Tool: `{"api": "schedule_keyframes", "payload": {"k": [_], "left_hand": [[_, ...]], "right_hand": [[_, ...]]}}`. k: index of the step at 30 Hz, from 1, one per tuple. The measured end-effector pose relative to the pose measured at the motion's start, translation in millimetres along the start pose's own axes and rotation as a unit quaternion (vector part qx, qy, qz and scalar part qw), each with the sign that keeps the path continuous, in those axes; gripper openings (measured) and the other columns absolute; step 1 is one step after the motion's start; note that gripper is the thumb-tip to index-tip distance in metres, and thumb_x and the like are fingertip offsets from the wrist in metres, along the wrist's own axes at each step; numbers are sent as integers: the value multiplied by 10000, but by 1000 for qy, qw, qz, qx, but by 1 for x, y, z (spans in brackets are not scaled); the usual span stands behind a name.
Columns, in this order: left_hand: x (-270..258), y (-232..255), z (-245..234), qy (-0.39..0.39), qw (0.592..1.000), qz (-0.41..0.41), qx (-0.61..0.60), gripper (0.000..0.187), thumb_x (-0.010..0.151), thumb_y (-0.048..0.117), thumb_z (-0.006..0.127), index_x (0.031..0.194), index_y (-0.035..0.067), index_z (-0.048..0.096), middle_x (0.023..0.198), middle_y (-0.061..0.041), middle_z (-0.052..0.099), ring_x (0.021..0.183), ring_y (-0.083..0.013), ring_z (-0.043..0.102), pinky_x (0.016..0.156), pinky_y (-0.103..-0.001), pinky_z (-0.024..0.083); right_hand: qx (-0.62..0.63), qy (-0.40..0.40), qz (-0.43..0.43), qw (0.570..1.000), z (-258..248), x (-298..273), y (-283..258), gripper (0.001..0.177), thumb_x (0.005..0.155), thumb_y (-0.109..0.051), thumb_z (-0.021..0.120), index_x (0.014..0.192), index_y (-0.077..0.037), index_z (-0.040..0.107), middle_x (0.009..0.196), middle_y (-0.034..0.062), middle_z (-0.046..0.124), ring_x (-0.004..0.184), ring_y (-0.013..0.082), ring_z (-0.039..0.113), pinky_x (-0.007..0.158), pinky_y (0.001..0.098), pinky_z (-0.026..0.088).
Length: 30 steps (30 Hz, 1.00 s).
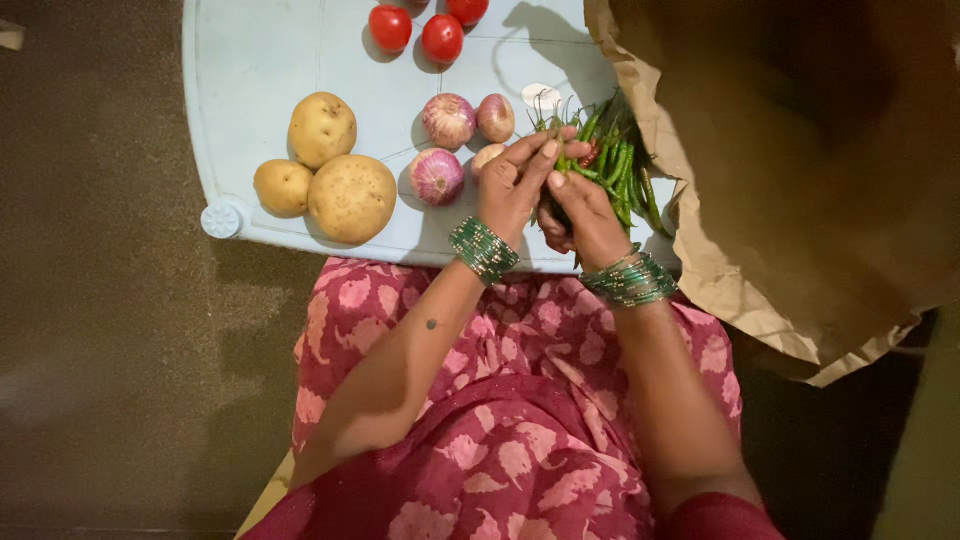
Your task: The person sorts vegetables by picking green chilies and tomatoes from a paper bag and placing them onto a small table.
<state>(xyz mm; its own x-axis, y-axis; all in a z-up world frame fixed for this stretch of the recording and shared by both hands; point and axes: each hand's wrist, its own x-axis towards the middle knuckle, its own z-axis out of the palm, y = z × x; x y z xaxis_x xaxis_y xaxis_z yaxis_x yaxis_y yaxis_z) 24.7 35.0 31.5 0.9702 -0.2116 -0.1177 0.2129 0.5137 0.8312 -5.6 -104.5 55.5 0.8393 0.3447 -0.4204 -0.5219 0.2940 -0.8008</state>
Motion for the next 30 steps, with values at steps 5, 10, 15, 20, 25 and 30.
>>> {"api": "schedule_keyframes", "payload": {"k": [5, 10, 15, 20, 25, 30], "left_hand": [[-3, 9, 6, 55, 994, -31, 94, 374, 1083, 239, 566, 1374, 20, 646, 1204, -109, 770, 754, -54, 614, 537, -172, 457], [-4, 11, 9, 62, 994, 3, 87, 366, 1078, 247, 566, 1360, 26, 638, 1192, -105, 765, 810, -28, 691, 581, -168, 513], [-5, 9, 8, 62, 996, -29, 59, 343, 1076, 244, 562, 1327, 30, 656, 1185, -101, 766, 755, -20, 671, 448, -185, 462], [-8, 4, 12, 68, 993, -23, 92, 274, 1071, 233, 570, 1221, 34, 684, 1174, -66, 769, 693, -1, 616, 481, -158, 431], [-9, -3, 13, 29, 997, 35, 69, 237, 1124, 201, 567, 1224, 25, 691, 1240, -61, 752, 1015, -14, 660, 852, -187, 525], [-11, -1, 17, 40, 997, 51, 50, 214, 1110, 191, 564, 1202, 25, 662, 1212, -89, 748, 1070, -59, 699, 922, -208, 573]], "right_hand": [[-89, 58, -74, 992, 14, 0, -12, 223, 1072, -301, 503, 1183, -112, 547, 790, -6, 595, 598, 80, 527, 529, 244, 427], [-70, 66, -53, 994, 11, 0, -5, 255, 1119, -317, 461, 1053, -88, 551, 696, 9, 560, 520, 69, 450, 469, 233, 377], [-45, 47, -25, 998, 7, -2, -5, 277, 1122, -305, 455, 987, -82, 545, 694, 11, 575, 516, 82, 477, 464, 243, 397], [-52, 75, -66, 994, 18, -3, -9, 251, 1082, -313, 452, 1162, -116, 586, 742, -35, 552, 579, 63, 476, 512, 236, 408], [-5, 110, -31, 993, 6, 3, 1, 329, 1112, -390, 448, 1031, -97, 576, 671, -43, 465, 495, 44, 354, 425, 213, 276], [22, 78, -17, 997, 1, 4, 8, 347, 1121, -398, 466, 958, -99, 531, 657, -37, 459, 483, 50, 345, 429, 225, 275]]}}
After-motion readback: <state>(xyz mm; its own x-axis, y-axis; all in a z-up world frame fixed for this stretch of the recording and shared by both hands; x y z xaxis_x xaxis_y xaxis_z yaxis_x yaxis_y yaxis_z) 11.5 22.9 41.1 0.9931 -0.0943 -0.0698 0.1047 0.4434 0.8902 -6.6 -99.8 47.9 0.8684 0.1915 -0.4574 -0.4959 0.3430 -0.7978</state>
